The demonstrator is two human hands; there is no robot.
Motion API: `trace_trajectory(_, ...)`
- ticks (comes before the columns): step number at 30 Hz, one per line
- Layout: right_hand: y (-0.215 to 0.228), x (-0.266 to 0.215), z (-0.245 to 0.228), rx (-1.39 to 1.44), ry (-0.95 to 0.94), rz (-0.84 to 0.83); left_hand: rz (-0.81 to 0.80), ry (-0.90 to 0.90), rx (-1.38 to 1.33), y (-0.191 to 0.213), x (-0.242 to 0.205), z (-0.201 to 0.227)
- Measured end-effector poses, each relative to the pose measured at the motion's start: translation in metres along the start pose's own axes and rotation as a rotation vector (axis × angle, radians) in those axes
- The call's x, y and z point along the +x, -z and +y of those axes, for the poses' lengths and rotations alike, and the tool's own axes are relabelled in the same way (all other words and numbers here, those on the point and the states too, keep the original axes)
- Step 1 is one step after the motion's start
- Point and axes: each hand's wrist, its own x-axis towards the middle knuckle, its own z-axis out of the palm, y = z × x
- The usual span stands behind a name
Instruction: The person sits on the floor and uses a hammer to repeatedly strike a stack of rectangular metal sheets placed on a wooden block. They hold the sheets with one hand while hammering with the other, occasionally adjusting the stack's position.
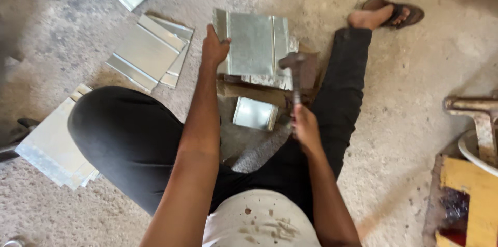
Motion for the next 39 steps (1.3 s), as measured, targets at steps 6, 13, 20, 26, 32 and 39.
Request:
trace_trajectory(6, 0.070, -0.051, -0.154, 0.218, 0.588, 0.245, 0.004, 0.027, 0.032, 0.001, -0.001, 0.004)
trace_trajectory(13, 0.043, -0.028, -0.107, 0.322, 1.004, 0.432, 0.005, 0.073, 0.065, 0.002, -0.008, 0.005)
trace_trajectory(20, 0.002, 0.008, -0.019, -0.351, 0.098, 0.040, 0.044, 0.105, 0.074, 0.001, -0.011, 0.002)
trace_trajectory(26, 0.059, -0.040, -0.135, 0.035, 0.413, 0.062, 0.075, 0.166, 0.148, 0.001, -0.020, 0.014)
trace_trajectory(32, 0.048, -0.033, -0.114, 0.499, 1.041, 0.211, 0.090, 0.178, 0.159, -0.001, -0.025, 0.023)
trace_trajectory(39, -0.004, 0.007, 0.008, -0.294, 0.293, 0.113, 0.100, 0.163, 0.139, -0.006, -0.026, 0.012)
